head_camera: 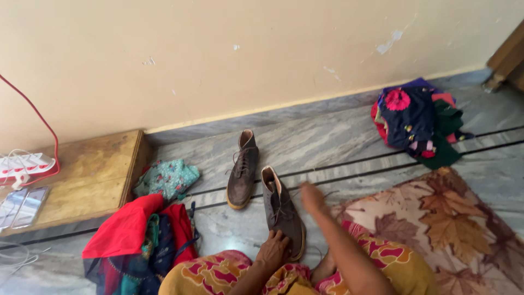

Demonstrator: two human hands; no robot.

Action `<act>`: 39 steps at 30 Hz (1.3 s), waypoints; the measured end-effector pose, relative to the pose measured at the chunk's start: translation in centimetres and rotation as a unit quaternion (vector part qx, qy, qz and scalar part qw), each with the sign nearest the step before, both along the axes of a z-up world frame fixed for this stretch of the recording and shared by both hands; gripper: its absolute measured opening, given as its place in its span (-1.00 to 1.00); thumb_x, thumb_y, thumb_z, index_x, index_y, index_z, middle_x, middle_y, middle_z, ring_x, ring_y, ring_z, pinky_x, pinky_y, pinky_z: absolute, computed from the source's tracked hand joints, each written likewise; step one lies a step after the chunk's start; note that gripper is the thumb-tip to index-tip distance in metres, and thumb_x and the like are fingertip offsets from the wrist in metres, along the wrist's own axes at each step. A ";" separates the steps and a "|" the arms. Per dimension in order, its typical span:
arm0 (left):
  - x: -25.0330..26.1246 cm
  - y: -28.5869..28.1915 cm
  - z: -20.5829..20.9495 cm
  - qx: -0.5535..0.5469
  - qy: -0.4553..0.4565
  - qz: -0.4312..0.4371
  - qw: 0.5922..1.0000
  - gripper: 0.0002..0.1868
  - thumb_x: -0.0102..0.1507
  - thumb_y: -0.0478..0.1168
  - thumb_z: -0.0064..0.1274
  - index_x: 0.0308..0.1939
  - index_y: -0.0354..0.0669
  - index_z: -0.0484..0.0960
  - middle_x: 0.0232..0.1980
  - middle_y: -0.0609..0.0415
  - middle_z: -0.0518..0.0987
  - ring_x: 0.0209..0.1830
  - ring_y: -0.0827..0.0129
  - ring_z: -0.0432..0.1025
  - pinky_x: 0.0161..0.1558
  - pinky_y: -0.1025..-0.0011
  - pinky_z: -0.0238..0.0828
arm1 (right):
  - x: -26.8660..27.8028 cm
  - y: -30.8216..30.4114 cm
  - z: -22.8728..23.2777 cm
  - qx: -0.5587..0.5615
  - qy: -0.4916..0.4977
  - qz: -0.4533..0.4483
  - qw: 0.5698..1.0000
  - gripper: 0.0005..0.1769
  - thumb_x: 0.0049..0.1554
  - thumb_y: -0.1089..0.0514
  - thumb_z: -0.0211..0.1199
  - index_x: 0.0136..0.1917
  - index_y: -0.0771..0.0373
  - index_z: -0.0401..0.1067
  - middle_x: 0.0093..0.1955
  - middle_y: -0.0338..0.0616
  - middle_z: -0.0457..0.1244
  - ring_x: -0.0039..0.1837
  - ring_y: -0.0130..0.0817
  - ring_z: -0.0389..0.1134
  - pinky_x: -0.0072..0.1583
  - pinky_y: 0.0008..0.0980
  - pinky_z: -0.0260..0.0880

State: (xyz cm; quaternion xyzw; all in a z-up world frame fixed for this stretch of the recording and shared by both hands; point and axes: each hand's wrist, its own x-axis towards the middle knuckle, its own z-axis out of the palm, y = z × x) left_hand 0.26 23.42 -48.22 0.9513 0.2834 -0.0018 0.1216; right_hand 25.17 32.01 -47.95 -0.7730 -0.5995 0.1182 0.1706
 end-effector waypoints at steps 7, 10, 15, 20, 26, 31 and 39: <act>-1.1 -1.2 -1.3 -0.034 0.021 -0.011 0.999 -0.57 0.36 0.05 0.07 0.02 -0.29 0.60 0.08 -0.18 0.54 0.25 -0.06 0.25 0.30 0.07 0.13 | 9.7 -2.2 3.7 0.009 0.061 -0.250 0.966 -0.73 0.03 0.11 0.32 -0.02 0.29 0.56 0.01 0.18 0.39 0.09 0.19 0.41 0.07 0.04 0.43; -1.1 -0.7 -1.2 -0.066 -0.040 0.044 0.996 -0.60 0.32 0.04 0.10 -0.06 -0.26 0.65 0.05 -0.16 0.57 0.21 -0.03 0.32 0.20 0.10 0.30 | 9.0 -0.8 6.3 -0.166 0.065 -0.064 0.982 -0.70 -0.03 0.09 0.38 -0.10 0.35 0.61 -0.11 0.22 0.43 -0.08 0.03 0.48 -0.03 -0.13 0.46; -0.5 1.0 0.3 -0.199 -0.272 0.267 0.903 -0.51 0.27 0.18 0.01 -0.06 -0.12 0.76 0.03 -0.10 0.66 0.01 0.11 0.56 0.05 0.21 0.53 | 2.9 -2.6 15.0 -0.184 0.389 0.229 0.873 -0.75 0.07 0.09 0.41 -0.12 0.34 0.55 -0.13 -0.06 0.49 -0.12 -0.39 0.53 -0.07 -0.37 0.56; -2.2 4.0 3.2 -0.673 -0.440 0.259 0.535 -0.19 0.31 0.40 -0.37 -0.02 -0.25 0.67 -0.01 -0.07 0.73 -0.03 0.21 0.61 0.04 0.26 0.52 | -2.4 -5.0 20.8 -0.184 0.511 0.414 0.731 -0.67 0.13 0.09 0.37 0.08 0.37 0.57 -0.01 -0.03 0.45 -0.01 -0.34 0.47 0.08 -0.41 0.53; -5.3 6.1 2.4 -0.688 -0.564 0.201 0.409 -0.63 0.38 0.06 0.00 -0.14 -0.20 0.58 -0.12 -0.12 0.70 -0.14 0.13 0.59 0.08 0.12 0.50 | 0.0 -3.4 11.3 -0.113 0.217 0.056 0.968 -0.72 0.15 0.10 0.29 -0.02 0.38 0.56 -0.13 -0.05 0.45 -0.14 -0.34 0.46 -0.07 -0.38 0.46; -8.2 9.3 -0.6 -0.573 -0.689 0.285 0.340 -0.76 0.30 -0.10 0.02 -0.17 -0.21 0.62 -0.25 -0.07 0.66 -0.24 0.13 0.58 0.05 0.13 0.54 | -2.5 -5.1 0.5 -0.224 0.062 0.065 0.970 -0.74 0.16 0.13 0.24 -0.07 0.41 0.57 -0.21 -0.06 0.44 -0.24 -0.33 0.42 -0.19 -0.36 0.37; -14.6 10.9 -0.4 -0.345 -0.752 0.508 0.240 -0.66 0.36 -0.06 -0.12 0.11 -0.16 0.51 0.00 -0.02 0.62 -0.05 0.21 0.51 0.10 0.17 0.48 | -1.4 -4.0 5.4 -0.249 0.251 0.049 0.934 -0.71 0.18 0.18 0.16 -0.15 0.45 0.57 -0.34 -0.07 0.44 -0.40 -0.33 0.37 -0.38 -0.32 0.23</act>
